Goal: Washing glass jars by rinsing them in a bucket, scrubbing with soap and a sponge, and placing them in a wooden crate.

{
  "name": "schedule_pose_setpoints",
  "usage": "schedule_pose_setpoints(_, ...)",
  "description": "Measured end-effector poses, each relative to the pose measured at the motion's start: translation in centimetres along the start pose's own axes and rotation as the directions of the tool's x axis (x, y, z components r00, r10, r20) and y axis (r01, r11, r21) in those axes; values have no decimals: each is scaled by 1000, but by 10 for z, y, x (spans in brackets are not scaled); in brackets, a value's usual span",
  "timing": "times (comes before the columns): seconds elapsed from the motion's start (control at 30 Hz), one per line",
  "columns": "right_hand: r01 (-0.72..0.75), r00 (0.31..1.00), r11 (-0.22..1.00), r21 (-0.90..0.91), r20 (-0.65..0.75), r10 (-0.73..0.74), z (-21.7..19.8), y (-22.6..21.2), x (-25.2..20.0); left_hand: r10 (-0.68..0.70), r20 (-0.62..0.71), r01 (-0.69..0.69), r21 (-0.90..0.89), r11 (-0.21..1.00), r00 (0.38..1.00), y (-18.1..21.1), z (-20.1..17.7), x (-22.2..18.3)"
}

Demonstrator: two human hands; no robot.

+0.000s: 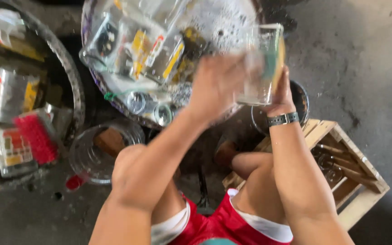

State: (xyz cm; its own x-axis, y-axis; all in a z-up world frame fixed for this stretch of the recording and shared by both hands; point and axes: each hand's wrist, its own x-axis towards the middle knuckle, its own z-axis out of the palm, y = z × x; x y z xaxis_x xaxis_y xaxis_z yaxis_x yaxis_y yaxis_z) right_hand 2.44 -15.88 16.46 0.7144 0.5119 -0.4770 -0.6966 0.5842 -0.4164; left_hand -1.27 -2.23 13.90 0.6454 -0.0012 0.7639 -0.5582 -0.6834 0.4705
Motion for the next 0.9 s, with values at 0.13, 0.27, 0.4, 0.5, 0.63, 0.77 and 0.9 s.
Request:
schedule_pose_setpoints(0.13, -55, 998, 991, -120, 16, 57, -5, 6, 9, -288, 114, 249, 275, 929, 951, -21, -29, 16)
schedule_pose_setpoints(0.27, 54, 998, 991, -120, -35, -58, -12, 6, 20, -80, 102, 76, 42, 996, 992, 1, -11, -13)
schedule_pose_setpoints(0.4, 12, 1000, 967, -254, 5, -11, -34, -8, 22, -73, 158, 69, 33, 997, 985, 18, -23, -2)
schedule_pose_setpoints(0.5, 34, 995, 997, -72, -92, -41, -55, -9, 37, -133, 62, 127, 102, 987, 989, -20, -6, -3)
schedule_pose_setpoints(0.63, -34, 992, 994, -104, -120, 21, -4, 3, 22, -242, 65, 237, 72, 969, 968, -24, -11, -5)
schedule_pose_setpoints(0.77, -11, 993, 999, -38, -114, 7, -3, -2, 22, -127, 228, 141, -45, 989, 965, 29, -41, -2)
schedule_pose_setpoints(0.9, -30, 994, 1000, 7, -105, 30, 7, 4, 19, -176, 132, 185, -52, 981, 975, -11, -24, 3)
